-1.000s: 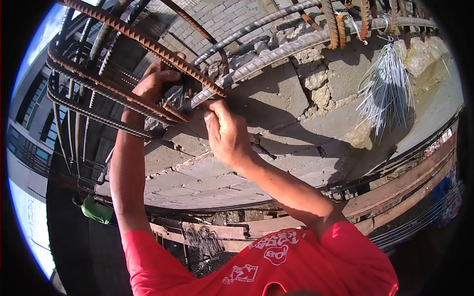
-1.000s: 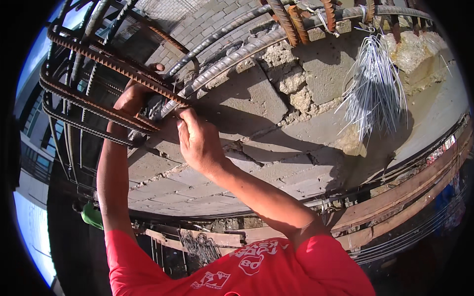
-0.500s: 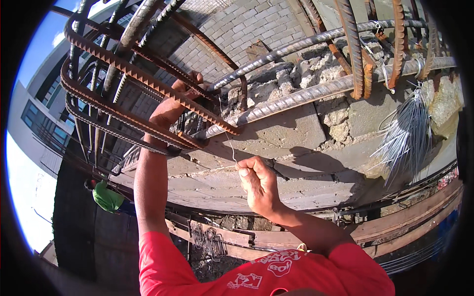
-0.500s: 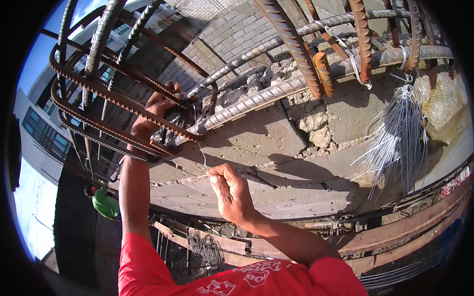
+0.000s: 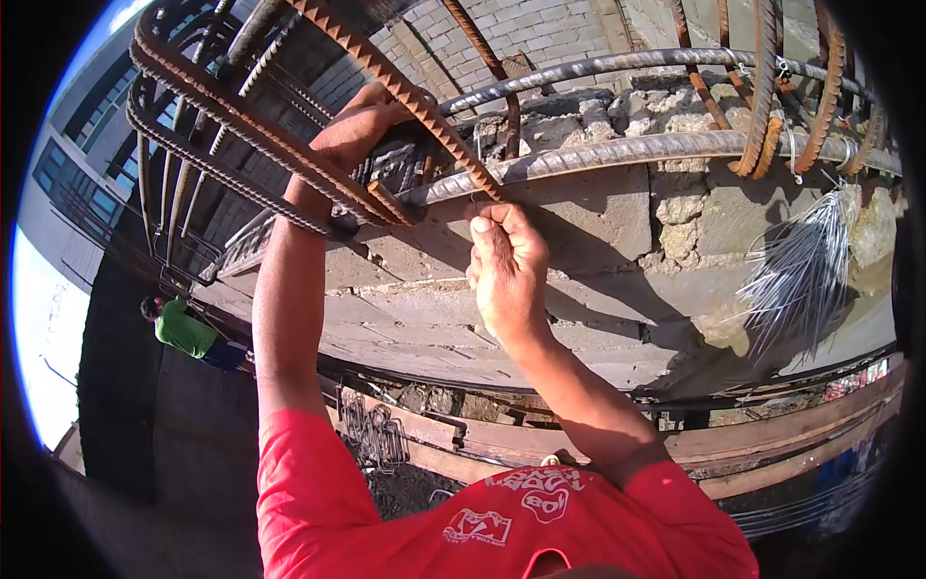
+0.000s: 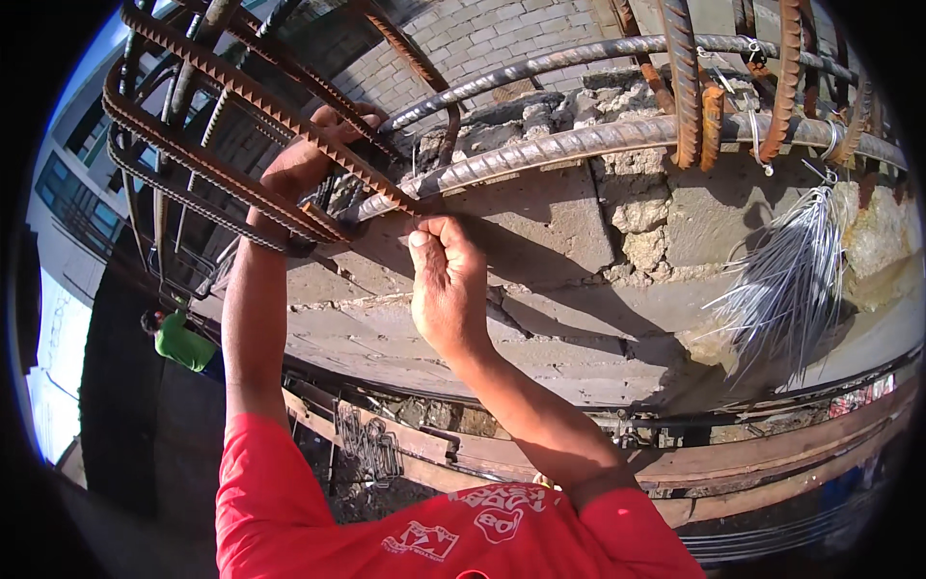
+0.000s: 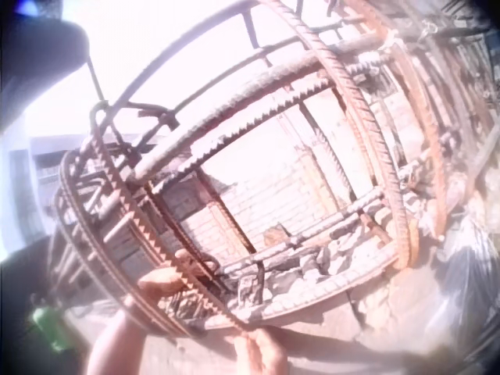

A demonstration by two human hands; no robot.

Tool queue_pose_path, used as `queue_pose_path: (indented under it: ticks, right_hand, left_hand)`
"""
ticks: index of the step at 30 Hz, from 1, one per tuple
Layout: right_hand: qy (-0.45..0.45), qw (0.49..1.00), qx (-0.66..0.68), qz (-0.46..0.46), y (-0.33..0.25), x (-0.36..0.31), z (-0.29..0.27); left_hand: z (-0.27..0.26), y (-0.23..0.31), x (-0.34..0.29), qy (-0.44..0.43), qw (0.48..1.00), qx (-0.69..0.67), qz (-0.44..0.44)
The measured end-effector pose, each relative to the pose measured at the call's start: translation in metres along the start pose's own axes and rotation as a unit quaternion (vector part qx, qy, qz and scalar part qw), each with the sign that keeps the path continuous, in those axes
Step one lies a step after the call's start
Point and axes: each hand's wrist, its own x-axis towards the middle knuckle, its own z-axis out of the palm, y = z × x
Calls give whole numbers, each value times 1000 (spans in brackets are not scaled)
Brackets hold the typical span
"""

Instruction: The person picks up rebar stirrups from a wooden beam, places them over vertical rebar rods on top of a concrete block wall, and secures them in place using wire ties.

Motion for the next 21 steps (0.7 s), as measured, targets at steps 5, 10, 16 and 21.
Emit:
queue_pose_path:
  ticks: [5,10,16,21]
  right_hand:
    - [-3,996,81,24,-8,-4,-8]
    - [12,999,35,-20,-4,-38,-19]
    - [9,999,36,-27,-1,-38,-9]
    - [37,999,1,-40,-19,-13,-1]
  left_hand:
    - [11,23,4,-34,984,160,70]
    - [23,31,13,-8,971,237,-5]
    - [23,4,11,42,979,189,57]
    - [26,21,30,-18,998,50,-19]
